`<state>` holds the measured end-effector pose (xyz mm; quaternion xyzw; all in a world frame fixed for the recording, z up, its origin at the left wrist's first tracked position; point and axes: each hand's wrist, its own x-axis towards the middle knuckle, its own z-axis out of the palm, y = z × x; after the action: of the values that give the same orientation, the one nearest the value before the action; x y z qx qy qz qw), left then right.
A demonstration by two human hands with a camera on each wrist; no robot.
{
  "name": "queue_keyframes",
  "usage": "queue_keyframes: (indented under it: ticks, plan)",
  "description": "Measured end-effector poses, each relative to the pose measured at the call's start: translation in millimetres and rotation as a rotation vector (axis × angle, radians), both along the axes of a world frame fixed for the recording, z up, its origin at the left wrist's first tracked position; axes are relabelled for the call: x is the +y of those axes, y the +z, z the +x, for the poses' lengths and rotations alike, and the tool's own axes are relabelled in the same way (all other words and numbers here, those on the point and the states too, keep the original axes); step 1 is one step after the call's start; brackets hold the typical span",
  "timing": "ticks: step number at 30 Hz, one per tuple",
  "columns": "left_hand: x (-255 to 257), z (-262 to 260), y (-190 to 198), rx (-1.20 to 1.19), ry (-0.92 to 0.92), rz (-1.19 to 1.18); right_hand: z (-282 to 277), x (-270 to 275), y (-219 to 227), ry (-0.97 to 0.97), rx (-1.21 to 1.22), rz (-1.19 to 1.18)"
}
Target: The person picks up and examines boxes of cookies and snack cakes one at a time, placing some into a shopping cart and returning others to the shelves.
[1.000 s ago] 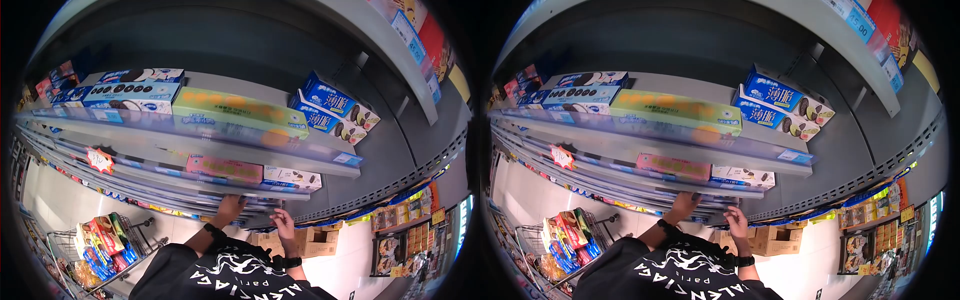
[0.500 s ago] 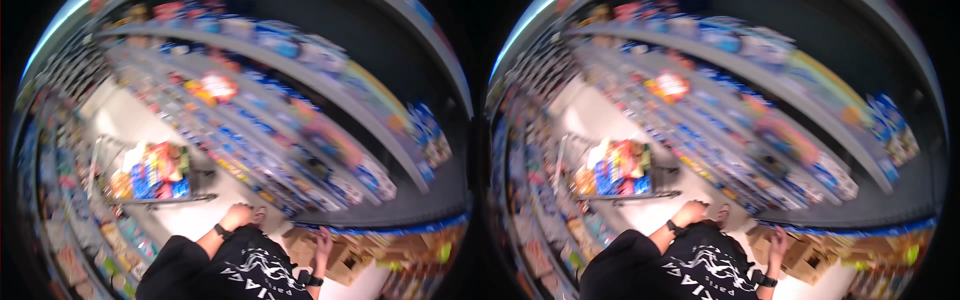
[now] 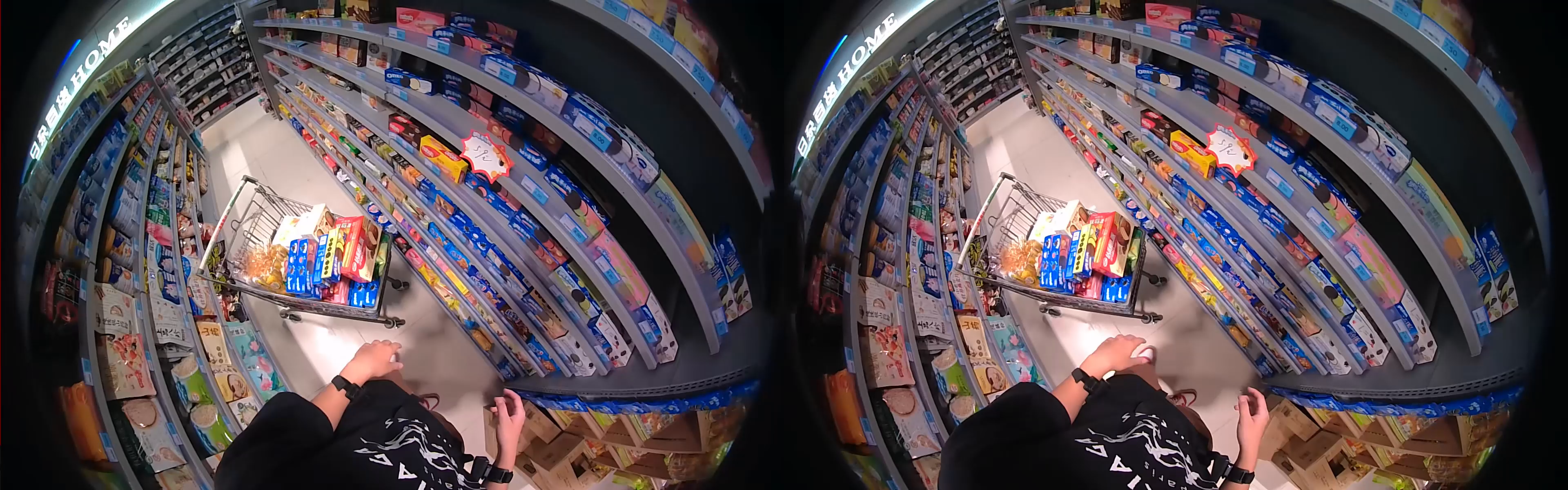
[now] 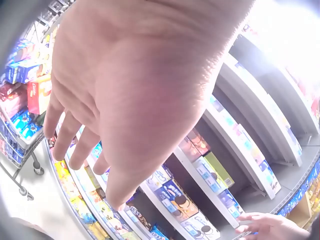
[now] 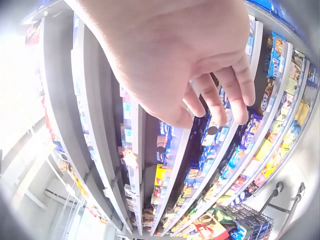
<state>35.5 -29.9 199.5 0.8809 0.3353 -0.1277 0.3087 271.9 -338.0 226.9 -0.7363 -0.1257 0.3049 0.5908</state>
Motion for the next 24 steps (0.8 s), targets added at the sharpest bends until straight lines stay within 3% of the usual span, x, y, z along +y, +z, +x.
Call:
queue_keyframes:
  ticks: [1, 3, 5, 8, 11, 13, 14, 17, 19, 21, 24]
  plan:
    - [11, -7, -11, -0.008, 0.001, 0.002, -6, 2, -1, -0.015, -0.024, -0.017]
    - [33, -16, -16, -0.166, 0.21, 0.069, -20, 5, -6, -0.054, -0.041, 0.001]
    - [63, -24, -23, -0.234, 0.25, 0.032, -36, 9, -11, -0.102, -0.054, 0.017]
    - [115, -35, -33, -0.533, 0.521, -0.083, -62, 16, -21, -0.181, -0.117, -0.028]
    - [180, -55, -114, -0.657, 0.799, -0.082, -94, 30, -37, -0.256, -0.097, -0.011]
    - [221, -79, -131, -0.631, 1.051, -0.716, -122, 41, -39, -0.317, -0.103, -0.021]
    - [238, -95, -137, -0.626, 1.052, -0.926, -136, 50, -33, -0.331, -0.093, -0.035]
    - [265, -106, -168, -0.716, 1.484, -1.22, -176, 76, -6, -0.357, -0.079, -0.1]
    - [281, -114, -203, -0.725, 1.51, -1.357, -200, 83, -1, -0.316, -0.113, -0.202]
    - [290, -109, -229, -0.871, 1.61, -1.699, -220, 87, 6, -0.345, -0.111, -0.269]
    - [294, -99, -268, -0.923, 1.688, -1.7, -243, 97, 18, -0.325, -0.105, -0.372]
